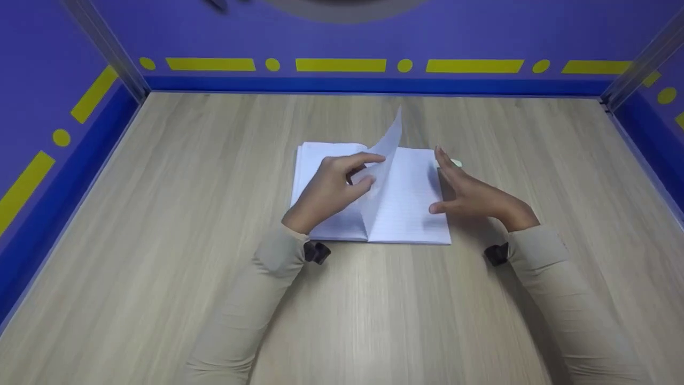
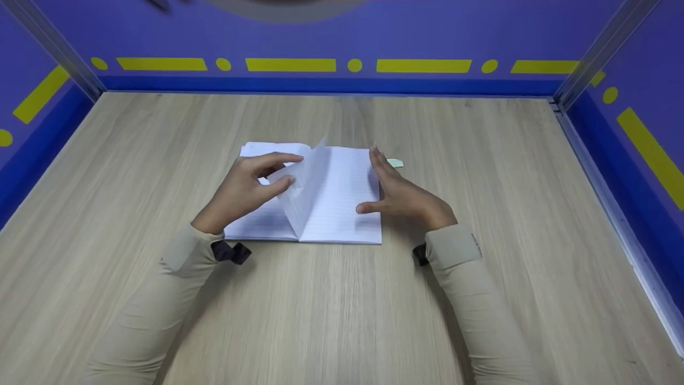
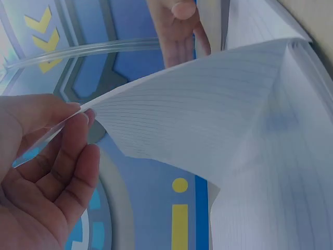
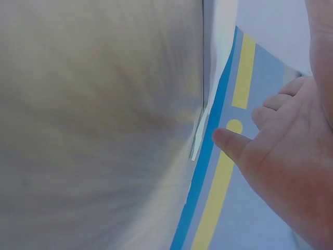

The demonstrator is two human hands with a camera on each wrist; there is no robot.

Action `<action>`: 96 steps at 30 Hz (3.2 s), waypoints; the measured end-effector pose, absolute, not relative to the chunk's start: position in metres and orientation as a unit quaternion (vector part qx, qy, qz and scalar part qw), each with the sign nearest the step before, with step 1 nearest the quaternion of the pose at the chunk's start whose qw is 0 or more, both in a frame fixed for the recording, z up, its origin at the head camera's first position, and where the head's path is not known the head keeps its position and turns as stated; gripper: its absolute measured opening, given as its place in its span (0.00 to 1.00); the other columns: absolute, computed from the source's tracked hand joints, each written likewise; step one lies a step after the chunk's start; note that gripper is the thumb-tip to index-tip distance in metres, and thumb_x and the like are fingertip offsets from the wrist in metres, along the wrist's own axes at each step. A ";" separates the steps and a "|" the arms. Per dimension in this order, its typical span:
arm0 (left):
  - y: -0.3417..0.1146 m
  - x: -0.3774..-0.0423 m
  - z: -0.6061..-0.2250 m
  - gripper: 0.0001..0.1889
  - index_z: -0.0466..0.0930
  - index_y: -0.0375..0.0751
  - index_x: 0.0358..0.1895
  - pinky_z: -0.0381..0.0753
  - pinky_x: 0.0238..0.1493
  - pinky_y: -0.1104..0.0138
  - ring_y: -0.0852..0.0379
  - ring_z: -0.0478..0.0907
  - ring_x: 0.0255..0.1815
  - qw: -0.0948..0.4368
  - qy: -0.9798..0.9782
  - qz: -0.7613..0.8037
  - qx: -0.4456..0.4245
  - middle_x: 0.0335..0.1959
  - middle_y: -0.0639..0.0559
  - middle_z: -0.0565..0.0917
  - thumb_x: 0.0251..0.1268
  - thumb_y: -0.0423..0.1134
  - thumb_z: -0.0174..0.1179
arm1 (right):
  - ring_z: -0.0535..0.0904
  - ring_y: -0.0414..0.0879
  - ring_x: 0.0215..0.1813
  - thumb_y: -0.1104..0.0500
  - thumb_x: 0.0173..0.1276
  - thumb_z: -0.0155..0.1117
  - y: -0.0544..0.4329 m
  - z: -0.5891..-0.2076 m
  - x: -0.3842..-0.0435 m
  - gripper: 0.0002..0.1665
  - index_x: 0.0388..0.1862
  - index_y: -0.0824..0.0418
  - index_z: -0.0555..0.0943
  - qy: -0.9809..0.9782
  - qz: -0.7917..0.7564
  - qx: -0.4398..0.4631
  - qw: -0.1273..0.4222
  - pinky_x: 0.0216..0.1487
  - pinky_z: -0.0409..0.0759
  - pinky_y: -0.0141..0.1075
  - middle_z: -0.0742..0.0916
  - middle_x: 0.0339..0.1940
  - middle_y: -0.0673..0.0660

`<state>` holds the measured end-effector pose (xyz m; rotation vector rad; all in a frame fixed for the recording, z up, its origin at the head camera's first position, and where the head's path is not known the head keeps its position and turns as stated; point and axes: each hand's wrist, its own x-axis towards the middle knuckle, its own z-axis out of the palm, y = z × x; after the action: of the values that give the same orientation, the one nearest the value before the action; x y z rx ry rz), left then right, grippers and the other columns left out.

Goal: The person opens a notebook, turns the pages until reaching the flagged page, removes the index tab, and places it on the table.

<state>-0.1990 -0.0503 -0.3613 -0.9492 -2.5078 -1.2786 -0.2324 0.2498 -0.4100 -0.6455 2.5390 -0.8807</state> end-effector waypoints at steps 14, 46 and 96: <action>-0.069 -0.201 -0.366 0.21 0.77 0.38 0.60 0.72 0.36 0.70 0.58 0.72 0.35 0.069 -0.845 -0.429 -0.311 0.44 0.46 0.84 0.62 0.27 0.57 | 0.31 0.55 0.80 0.46 0.59 0.70 0.252 -0.411 -0.230 0.69 0.77 0.57 0.27 0.897 -0.304 -0.251 0.200 0.77 0.39 0.55 0.35 0.79 0.59; -0.105 -0.214 -0.395 0.44 0.54 0.52 0.76 0.44 0.78 0.57 0.52 0.34 0.80 -0.215 -0.915 -0.239 -0.245 0.80 0.48 0.42 0.58 0.47 0.67 | 0.35 0.56 0.80 0.41 0.55 0.72 0.252 -0.412 -0.225 0.67 0.79 0.56 0.39 0.898 -0.264 -0.268 0.230 0.77 0.41 0.55 0.43 0.81 0.57; -0.126 -0.225 -0.409 0.55 0.47 0.48 0.77 0.33 0.77 0.51 0.48 0.23 0.79 -0.324 -0.879 -0.262 -0.231 0.79 0.47 0.30 0.47 0.41 0.74 | 0.30 0.60 0.79 0.46 0.48 0.77 0.253 -0.407 -0.221 0.71 0.78 0.61 0.42 0.876 -0.226 -0.292 0.311 0.75 0.34 0.60 0.39 0.80 0.62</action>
<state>-0.2251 -0.1261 -0.4086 -0.9291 -3.5331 -1.0540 -0.2213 0.2527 -0.4073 -0.7704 2.3126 -0.5966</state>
